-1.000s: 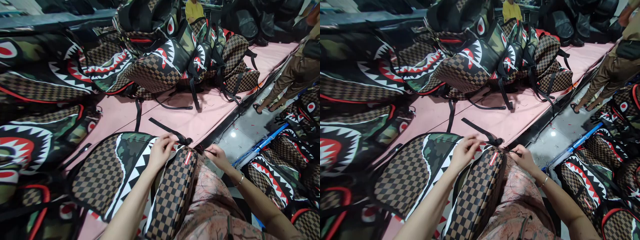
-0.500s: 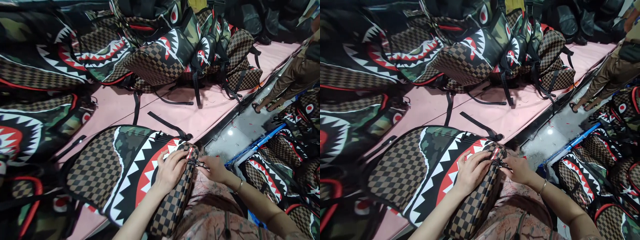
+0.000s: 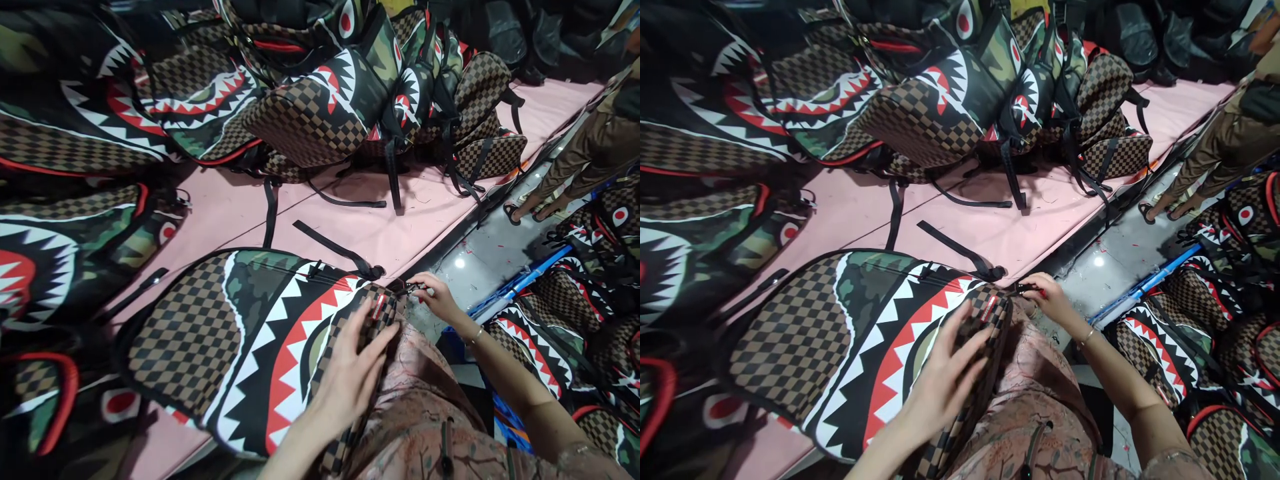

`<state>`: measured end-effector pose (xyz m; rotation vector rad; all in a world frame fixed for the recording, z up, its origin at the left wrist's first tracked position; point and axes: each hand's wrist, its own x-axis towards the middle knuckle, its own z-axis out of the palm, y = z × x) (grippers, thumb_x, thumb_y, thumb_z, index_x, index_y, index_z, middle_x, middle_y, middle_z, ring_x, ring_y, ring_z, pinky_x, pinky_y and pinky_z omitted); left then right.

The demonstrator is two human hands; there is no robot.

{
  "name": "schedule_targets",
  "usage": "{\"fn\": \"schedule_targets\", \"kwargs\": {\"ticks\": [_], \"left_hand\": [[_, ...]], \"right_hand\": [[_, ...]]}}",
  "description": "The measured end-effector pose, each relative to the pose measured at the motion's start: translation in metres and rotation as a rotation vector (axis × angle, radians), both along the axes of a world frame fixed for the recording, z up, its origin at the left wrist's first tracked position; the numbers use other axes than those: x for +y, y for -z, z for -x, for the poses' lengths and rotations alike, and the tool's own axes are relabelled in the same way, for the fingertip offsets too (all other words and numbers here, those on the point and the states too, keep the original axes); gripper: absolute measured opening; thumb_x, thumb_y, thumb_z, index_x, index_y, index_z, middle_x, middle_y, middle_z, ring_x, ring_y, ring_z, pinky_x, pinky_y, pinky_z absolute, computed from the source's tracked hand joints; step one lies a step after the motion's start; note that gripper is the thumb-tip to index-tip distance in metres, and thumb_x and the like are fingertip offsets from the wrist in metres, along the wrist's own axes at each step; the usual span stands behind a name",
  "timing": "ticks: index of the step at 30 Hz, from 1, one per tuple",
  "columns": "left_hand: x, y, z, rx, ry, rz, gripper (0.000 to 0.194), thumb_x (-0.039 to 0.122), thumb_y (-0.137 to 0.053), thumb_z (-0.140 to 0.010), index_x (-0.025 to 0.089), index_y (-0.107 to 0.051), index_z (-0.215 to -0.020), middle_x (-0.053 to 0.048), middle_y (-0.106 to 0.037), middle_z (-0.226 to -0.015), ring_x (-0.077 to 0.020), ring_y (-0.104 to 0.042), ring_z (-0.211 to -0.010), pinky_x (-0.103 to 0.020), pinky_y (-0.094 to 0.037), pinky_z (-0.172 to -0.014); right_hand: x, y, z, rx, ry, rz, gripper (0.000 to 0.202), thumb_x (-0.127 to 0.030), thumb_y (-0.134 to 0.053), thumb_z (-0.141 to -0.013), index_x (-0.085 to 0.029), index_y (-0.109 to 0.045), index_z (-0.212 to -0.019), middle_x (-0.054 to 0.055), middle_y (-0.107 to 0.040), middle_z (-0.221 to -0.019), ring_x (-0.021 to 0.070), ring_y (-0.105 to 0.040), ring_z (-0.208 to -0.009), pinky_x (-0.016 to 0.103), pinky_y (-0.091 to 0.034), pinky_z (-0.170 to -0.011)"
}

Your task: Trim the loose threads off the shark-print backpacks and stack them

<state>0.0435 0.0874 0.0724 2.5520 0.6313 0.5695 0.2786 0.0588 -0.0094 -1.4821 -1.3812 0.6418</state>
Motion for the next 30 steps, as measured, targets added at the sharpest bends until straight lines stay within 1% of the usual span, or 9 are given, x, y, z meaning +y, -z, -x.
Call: {"fn": "schedule_targets", "kwargs": {"ticks": [2, 4, 7, 9, 11, 17, 22, 26, 30], "left_hand": [[-0.019, 0.004, -0.003, 0.151, -0.042, -0.058, 0.062, 0.026, -0.045, -0.084, 0.019, -0.020, -0.140, -0.018, -0.020, -0.147, -0.0323, -0.023, -0.133, -0.053, -0.027, -0.102], [-0.034, 0.016, -0.002, 0.258, -0.177, -0.134, 0.078, 0.034, -0.050, -0.081, 0.013, -0.007, -0.143, -0.023, -0.017, -0.147, -0.0367, -0.017, -0.134, -0.059, -0.019, -0.103], [-0.043, 0.040, 0.007, 0.369, -0.355, -0.202, 0.081, 0.029, -0.052, -0.078, 0.010, -0.007, -0.143, -0.027, -0.021, -0.145, -0.0389, -0.016, -0.134, -0.059, -0.019, -0.102], [-0.042, 0.051, 0.015, 0.426, -0.368, -0.198, 0.076, 0.019, -0.047, -0.079, 0.013, -0.006, -0.143, -0.026, -0.025, -0.144, -0.0362, -0.020, -0.133, -0.056, -0.022, -0.101], [-0.040, 0.057, 0.022, 0.462, -0.347, -0.187, 0.074, 0.014, -0.043, -0.080, 0.017, -0.004, -0.143, -0.024, -0.027, -0.144, -0.0333, -0.024, -0.133, -0.055, -0.023, -0.102], [-0.038, 0.056, 0.031, 0.495, -0.331, -0.197, 0.073, 0.013, -0.038, -0.081, 0.019, -0.001, -0.143, -0.023, -0.030, -0.142, -0.0313, -0.028, -0.131, -0.054, -0.026, -0.100], [-0.040, 0.053, 0.032, 0.492, -0.326, -0.174, 0.068, 0.013, -0.038, -0.081, 0.017, -0.010, -0.143, -0.023, -0.030, -0.143, -0.0310, -0.024, -0.133, -0.054, -0.025, -0.101], [-0.041, 0.052, 0.031, 0.490, -0.321, -0.169, 0.065, 0.011, -0.037, -0.080, 0.014, -0.016, -0.142, -0.024, -0.030, -0.142, -0.0325, -0.022, -0.133, -0.055, -0.025, -0.101], [-0.042, 0.053, 0.030, 0.498, -0.326, -0.170, 0.064, 0.012, -0.039, -0.080, 0.013, -0.020, -0.141, -0.025, -0.029, -0.142, -0.0334, -0.021, -0.133, -0.056, -0.025, -0.100]], "right_hand": [[0.013, 0.004, -0.012, -0.018, -0.087, 0.016, 0.013, -0.021, -0.054, -0.083, -0.021, -0.064, -0.090, 0.005, -0.064, -0.091, 0.0180, -0.057, -0.086, 0.033, -0.044, -0.081], [0.026, 0.006, -0.020, -0.034, -0.188, 0.029, 0.012, -0.018, -0.055, -0.081, -0.020, -0.065, -0.088, 0.004, -0.065, -0.088, 0.0173, -0.057, -0.085, 0.032, -0.044, -0.079], [0.043, 0.006, -0.026, -0.042, -0.315, 0.028, 0.012, -0.016, -0.059, -0.078, -0.021, -0.066, -0.086, 0.002, -0.066, -0.084, 0.0161, -0.058, -0.082, 0.030, -0.045, -0.078], [0.052, 0.005, -0.027, -0.047, -0.398, 0.018, 0.013, -0.016, -0.060, -0.077, -0.021, -0.066, -0.087, 0.002, -0.066, -0.085, 0.0160, -0.058, -0.083, 0.029, -0.044, -0.079], [0.059, 0.002, -0.027, -0.057, -0.473, 0.001, 0.013, -0.017, -0.059, -0.079, -0.021, -0.066, -0.089, 0.002, -0.066, -0.087, 0.0161, -0.057, -0.085, 0.030, -0.044, -0.080], [0.072, 0.000, -0.024, -0.085, -0.617, -0.041, 0.011, -0.022, -0.056, -0.081, -0.021, -0.066, -0.085, 0.003, -0.067, -0.084, 0.0159, -0.057, -0.083, 0.031, -0.043, -0.082], [0.077, 0.000, -0.021, -0.125, -0.714, -0.069, 0.012, -0.023, -0.056, -0.082, -0.021, -0.066, -0.088, 0.003, -0.068, -0.086, 0.0161, -0.059, -0.082, 0.031, -0.043, -0.082], [0.080, -0.010, -0.010, -0.201, -0.824, -0.095, 0.015, -0.024, -0.054, -0.084, -0.020, -0.066, -0.091, 0.004, -0.067, -0.087, 0.0163, -0.058, -0.086, 0.030, -0.043, -0.083], [0.080, -0.024, 0.003, -0.311, -0.871, -0.109, 0.016, -0.024, -0.051, -0.086, -0.021, -0.066, -0.090, 0.004, -0.065, -0.086, 0.0166, -0.056, -0.088, 0.028, -0.043, -0.082]]}}
